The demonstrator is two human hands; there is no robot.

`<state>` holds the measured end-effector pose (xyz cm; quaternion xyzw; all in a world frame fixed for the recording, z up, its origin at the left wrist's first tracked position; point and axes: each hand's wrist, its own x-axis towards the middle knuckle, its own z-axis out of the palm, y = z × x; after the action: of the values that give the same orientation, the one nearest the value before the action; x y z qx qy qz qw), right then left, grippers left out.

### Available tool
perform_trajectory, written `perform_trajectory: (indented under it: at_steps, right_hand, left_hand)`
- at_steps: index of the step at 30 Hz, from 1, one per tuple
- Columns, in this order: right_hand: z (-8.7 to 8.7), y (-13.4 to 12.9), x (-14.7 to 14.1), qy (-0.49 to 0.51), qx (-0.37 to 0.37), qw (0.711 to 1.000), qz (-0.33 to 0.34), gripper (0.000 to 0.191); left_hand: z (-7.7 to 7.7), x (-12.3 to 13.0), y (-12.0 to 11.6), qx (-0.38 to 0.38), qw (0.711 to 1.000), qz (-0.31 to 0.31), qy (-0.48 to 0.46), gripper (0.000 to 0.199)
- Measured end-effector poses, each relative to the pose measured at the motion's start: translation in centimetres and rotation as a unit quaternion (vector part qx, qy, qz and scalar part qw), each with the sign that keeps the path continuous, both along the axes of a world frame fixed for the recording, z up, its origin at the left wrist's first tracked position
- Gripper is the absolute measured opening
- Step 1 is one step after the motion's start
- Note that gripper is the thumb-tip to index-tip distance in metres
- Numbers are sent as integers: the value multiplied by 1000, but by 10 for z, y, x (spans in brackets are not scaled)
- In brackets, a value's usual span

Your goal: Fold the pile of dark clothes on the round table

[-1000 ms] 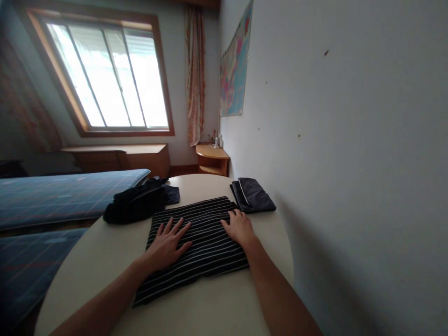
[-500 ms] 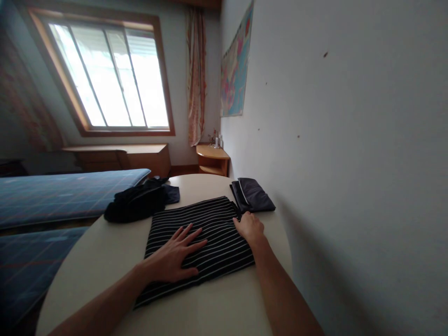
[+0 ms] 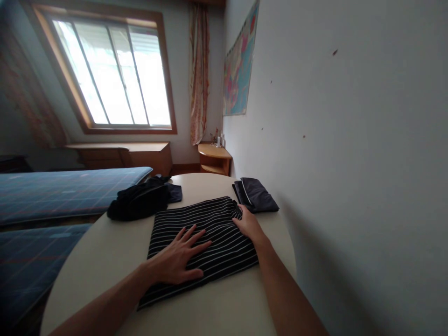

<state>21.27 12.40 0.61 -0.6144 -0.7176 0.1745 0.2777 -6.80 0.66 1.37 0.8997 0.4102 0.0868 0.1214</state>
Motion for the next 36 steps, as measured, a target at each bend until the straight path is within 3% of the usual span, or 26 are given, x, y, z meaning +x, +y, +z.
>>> perform_trajectory:
  at_steps: [4,8,14,20,25,28,31,33,36]
  right_hand:
    - [8,0,-2,24,5,999,43,54]
    - [16,-2,-4,40,1,998,48,47]
    - [32,-2,-11,35,22,998,44,48]
    - [61,-1,-28,8,58,995,75,49]
    - [92,-11,-55,-26,89,987,131,49]
    - [107,-22,-77,-48,99,981,161,49]
    - [118,-33,-102,-61,110,974,189,49]
    - [122,-40,-121,-70,113,971,200,50]
    - [120,-49,-153,-86,106,968,210,48]
  left_hand:
    - [-3,-6,7,6,999,42,-29,52]
    - [-9,-14,12,42,996,70,-22,60]
    - [-9,-18,17,31,997,68,-30,59]
    - [-3,-46,35,60,979,165,-106,45]
    - [-9,-67,49,13,958,195,-210,41]
    - [-13,-71,55,-45,920,220,-322,41]
    - [-17,-75,62,-87,857,263,-434,46]
    - [-20,-78,67,-115,788,300,-525,51]
    - [-23,-82,74,-139,653,349,-657,53]
